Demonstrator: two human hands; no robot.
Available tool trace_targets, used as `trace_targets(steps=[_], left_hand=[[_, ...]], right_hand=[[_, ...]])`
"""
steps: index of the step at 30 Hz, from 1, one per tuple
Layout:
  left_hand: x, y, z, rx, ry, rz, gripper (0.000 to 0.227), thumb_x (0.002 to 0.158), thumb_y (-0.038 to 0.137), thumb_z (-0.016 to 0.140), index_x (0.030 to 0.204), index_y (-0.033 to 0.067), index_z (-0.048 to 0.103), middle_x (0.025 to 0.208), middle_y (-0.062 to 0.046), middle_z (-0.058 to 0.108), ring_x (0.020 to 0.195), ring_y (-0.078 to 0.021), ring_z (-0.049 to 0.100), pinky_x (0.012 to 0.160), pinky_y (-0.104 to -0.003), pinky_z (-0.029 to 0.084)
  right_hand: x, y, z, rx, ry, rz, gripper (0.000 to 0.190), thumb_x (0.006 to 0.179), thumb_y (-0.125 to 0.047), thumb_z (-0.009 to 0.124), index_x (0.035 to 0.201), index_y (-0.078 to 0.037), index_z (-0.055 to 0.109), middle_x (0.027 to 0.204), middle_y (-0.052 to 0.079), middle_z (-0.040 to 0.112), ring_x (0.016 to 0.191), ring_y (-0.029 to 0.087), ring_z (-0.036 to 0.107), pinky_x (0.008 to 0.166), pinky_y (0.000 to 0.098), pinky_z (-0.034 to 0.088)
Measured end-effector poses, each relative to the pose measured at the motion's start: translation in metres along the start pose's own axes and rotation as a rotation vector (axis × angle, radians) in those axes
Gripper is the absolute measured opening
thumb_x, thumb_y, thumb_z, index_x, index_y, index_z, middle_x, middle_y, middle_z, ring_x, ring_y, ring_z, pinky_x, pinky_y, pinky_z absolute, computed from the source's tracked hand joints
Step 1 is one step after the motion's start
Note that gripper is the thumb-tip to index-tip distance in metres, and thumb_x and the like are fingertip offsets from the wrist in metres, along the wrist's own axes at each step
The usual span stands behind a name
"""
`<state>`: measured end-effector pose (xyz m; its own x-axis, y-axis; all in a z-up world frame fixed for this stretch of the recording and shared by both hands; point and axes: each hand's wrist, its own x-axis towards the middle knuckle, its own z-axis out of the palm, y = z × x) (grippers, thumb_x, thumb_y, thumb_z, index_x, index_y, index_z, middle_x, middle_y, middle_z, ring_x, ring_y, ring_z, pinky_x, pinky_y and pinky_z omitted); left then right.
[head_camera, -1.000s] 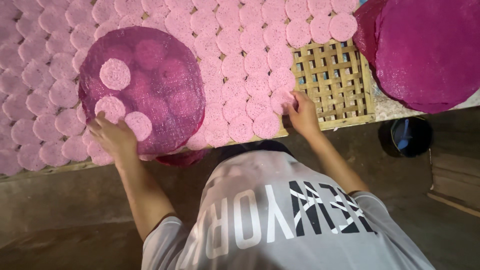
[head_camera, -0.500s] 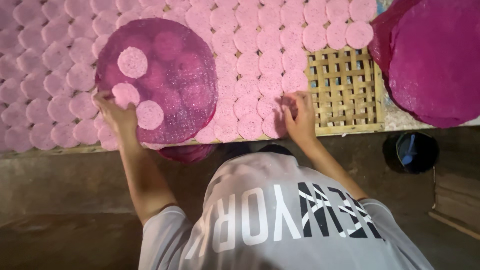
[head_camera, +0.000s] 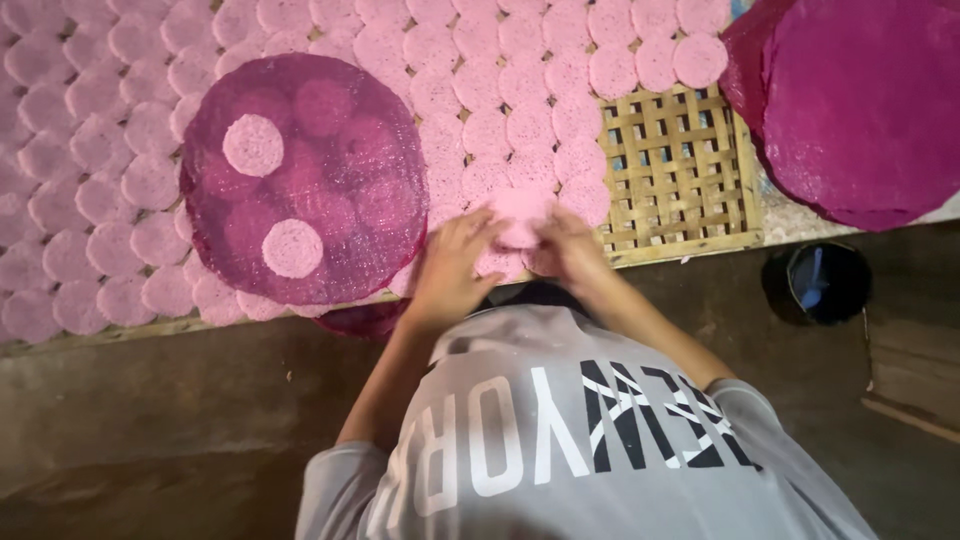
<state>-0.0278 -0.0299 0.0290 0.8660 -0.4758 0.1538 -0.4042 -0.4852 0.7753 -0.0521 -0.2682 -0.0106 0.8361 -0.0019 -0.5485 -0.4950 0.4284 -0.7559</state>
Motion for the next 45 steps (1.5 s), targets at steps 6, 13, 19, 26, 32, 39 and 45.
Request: trace_targets(steps=[6, 13, 19, 26, 32, 39, 45], left_hand=[[-0.041, -0.108, -0.067, 0.513, 0.413, -0.376, 0.069, 0.095, 0.019, 0.073, 0.153, -0.0046, 0.044, 0.157, -0.03, 0.041, 0.144, -0.049, 0.034, 0.117, -0.06, 0.026], [-0.066, -0.155, -0.112, 0.583, 0.277, -0.804, 0.056, 0.088, 0.021, 0.077, 0.136, -0.0013, 0.059, 0.138, -0.024, 0.055, 0.13, -0.0462, 0.045, 0.108, -0.058, 0.039], [-0.067, -0.149, -0.137, 0.312, 0.225, -0.816, 0.027, 0.09, 0.021, 0.075, 0.109, 0.0043, 0.067, 0.098, -0.014, 0.071, 0.088, -0.0276, 0.069, 0.078, -0.043, 0.057], [0.001, -0.022, -0.041, -0.026, 0.173, -0.533, 0.051, 0.081, 0.026, 0.083, 0.124, 0.0097, 0.061, 0.114, -0.012, 0.069, 0.105, -0.0286, 0.065, 0.091, -0.044, 0.053], [0.058, -0.038, -0.037, 0.237, 0.104, -0.361, 0.063, 0.083, 0.024, 0.083, 0.138, 0.0098, 0.057, 0.138, -0.017, 0.058, 0.123, -0.0346, 0.055, 0.101, -0.051, 0.044], [0.058, -0.23, -0.131, 0.44, 0.503, -1.06, 0.065, 0.099, 0.032, 0.073, 0.144, -0.003, 0.04, 0.142, -0.029, 0.044, 0.128, -0.0412, 0.049, 0.1, -0.05, 0.047], [0.063, -0.267, -0.141, 0.39, 0.546, -1.05, 0.044, 0.092, 0.019, 0.075, 0.125, 0.0007, 0.053, 0.114, -0.017, 0.066, 0.1, -0.0303, 0.067, 0.085, -0.041, 0.055]], right_hand=[[-0.032, -0.015, -0.11, -0.428, 0.179, -0.289, 0.029, 0.099, -0.01, 0.065, 0.126, -0.001, 0.064, 0.111, 0.004, 0.07, 0.102, 0.013, 0.063, 0.09, 0.0268, 0.051], [-0.034, -0.003, -0.094, -1.16, 0.334, -0.533, 0.035, 0.091, -0.01, 0.075, 0.123, -0.001, 0.066, 0.099, 0.017, 0.067, 0.077, 0.028, 0.059, 0.071, 0.0358, 0.05], [-0.05, -0.037, -0.046, -1.447, 0.443, -1.1, 0.042, 0.082, -0.009, 0.079, 0.121, -0.002, 0.063, 0.113, 0.023, 0.062, 0.101, 0.039, 0.063, 0.087, 0.0435, 0.052], [0.001, -0.027, 0.003, 0.124, -0.458, 0.102, 0.046, 0.101, -0.032, 0.054, 0.133, 0.001, 0.058, 0.123, 0.016, 0.07, 0.107, 0.025, 0.071, 0.095, 0.0329, 0.057], [0.063, -0.034, -0.065, 0.187, 0.035, -0.091, 0.035, 0.095, -0.008, 0.062, 0.128, 0.004, 0.056, 0.115, 0.013, 0.069, 0.1, 0.024, 0.073, 0.087, 0.0389, 0.061], [0.117, -0.092, -0.161, -0.207, 0.263, -0.37, 0.033, 0.097, -0.003, 0.068, 0.13, -0.001, 0.063, 0.113, 0.006, 0.07, 0.096, 0.016, 0.068, 0.08, 0.0281, 0.057], [0.124, -0.099, -0.129, -1.087, 0.502, -0.565, 0.044, 0.086, -0.004, 0.08, 0.127, -0.002, 0.064, 0.103, 0.013, 0.062, 0.089, 0.027, 0.063, 0.081, 0.0363, 0.052]])
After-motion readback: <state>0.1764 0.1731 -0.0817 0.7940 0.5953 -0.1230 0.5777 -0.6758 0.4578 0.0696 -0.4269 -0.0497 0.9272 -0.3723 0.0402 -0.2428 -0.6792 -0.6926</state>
